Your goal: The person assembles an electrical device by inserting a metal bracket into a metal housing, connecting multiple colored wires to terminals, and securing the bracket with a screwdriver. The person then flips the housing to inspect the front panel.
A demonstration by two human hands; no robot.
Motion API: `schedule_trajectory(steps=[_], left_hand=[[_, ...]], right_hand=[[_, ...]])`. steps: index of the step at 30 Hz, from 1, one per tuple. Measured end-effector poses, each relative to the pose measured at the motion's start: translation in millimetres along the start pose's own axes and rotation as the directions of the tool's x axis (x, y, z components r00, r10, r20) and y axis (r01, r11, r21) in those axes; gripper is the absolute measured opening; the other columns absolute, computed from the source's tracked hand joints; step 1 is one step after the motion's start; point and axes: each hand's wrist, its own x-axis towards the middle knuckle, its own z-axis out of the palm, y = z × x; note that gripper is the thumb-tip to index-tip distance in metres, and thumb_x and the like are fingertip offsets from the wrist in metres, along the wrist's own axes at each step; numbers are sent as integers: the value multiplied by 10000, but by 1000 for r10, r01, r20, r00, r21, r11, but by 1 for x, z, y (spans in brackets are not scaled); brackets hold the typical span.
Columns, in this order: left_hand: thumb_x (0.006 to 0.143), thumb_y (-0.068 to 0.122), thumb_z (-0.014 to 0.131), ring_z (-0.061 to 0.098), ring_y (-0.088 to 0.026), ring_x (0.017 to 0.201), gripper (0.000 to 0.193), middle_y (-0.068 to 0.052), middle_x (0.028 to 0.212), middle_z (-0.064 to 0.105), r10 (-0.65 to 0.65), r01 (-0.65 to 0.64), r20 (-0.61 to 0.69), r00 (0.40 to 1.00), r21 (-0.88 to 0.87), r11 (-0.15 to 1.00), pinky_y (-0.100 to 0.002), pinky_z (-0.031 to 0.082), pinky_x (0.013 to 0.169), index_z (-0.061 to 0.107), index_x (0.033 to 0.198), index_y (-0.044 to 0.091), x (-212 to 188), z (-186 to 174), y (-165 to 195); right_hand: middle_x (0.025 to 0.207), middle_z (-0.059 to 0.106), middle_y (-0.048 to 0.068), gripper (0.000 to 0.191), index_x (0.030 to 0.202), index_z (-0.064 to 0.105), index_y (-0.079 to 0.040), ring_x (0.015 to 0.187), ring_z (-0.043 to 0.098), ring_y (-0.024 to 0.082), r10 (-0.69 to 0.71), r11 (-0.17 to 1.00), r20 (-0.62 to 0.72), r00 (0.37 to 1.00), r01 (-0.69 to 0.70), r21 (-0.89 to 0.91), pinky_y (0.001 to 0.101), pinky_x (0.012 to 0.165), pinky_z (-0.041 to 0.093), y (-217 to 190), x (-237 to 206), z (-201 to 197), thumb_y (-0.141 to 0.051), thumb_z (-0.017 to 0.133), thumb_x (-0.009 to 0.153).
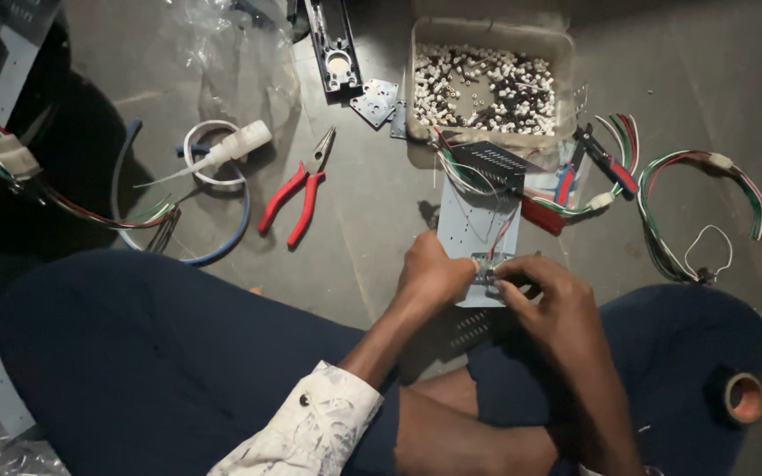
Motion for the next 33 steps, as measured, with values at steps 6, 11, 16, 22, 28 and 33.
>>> schedule_trajectory(steps=[6, 11, 16, 22, 28, 33], left_hand=[[701, 174, 737, 789, -308, 911, 386, -210, 975, 774, -27, 27, 8, 1000, -33, 999, -400, 611, 804, 746, 1049, 6, -1, 0, 2], [697, 166, 711, 792, -299, 875, 372, -207, 938, 786, 37, -35, 17, 999, -83, 996, -390, 606, 781, 756, 1029, 4, 2, 1, -1], [705, 184, 724, 791, -290, 861, 361, -193, 921, 784, 65, -64, 22, 998, -53, 997, -379, 609, 774, 767, 1019, 11, 5, 3, -3], [709, 179, 709, 792, -288, 842, 349, -188, 914, 787, 62, -61, 19, 998, -43, 997, -380, 610, 757, 764, 1014, 20, 4, 2, 0], [726, 162, 688, 796, -277, 835, 350, -186, 928, 789, 25, -22, 48, 999, -60, 998, -377, 616, 754, 750, 1037, 15, 2, 0, 5], [729, 158, 678, 797, -280, 851, 365, -180, 955, 790, 40, -35, 53, 998, -82, 996, -375, 616, 759, 738, 1066, 30, 1, 0, 6]], right_hand=[[944, 773, 82, 224, 1049, 756, -63, 792, 746, 170, 112, 994, -6, 994, -112, -1, 321, 707, 577, -5, 2, -2, -108, 759, 829], [949, 780, 77, 219, 1038, 768, -68, 795, 742, 177, 110, 994, 24, 994, -110, -3, 322, 717, 574, -5, 4, -5, -117, 763, 825], [948, 771, 84, 215, 1032, 762, -56, 823, 743, 165, 49, 999, 18, 999, -49, -13, 318, 760, 570, 0, 5, -7, -119, 766, 826], [915, 797, 62, 226, 1041, 784, -77, 799, 737, 152, 194, 981, 48, 980, -195, -3, 310, 739, 572, 6, 6, -6, -136, 787, 823], [908, 803, 64, 222, 1041, 787, -82, 809, 750, 130, 226, 973, 35, 974, -227, 35, 286, 703, 584, 7, 8, -4, -133, 783, 824], [896, 800, 46, 218, 1033, 788, -89, 768, 744, 125, 187, 982, 20, 982, -188, 7, 295, 652, 573, 3, 7, -5, -158, 784, 826]])
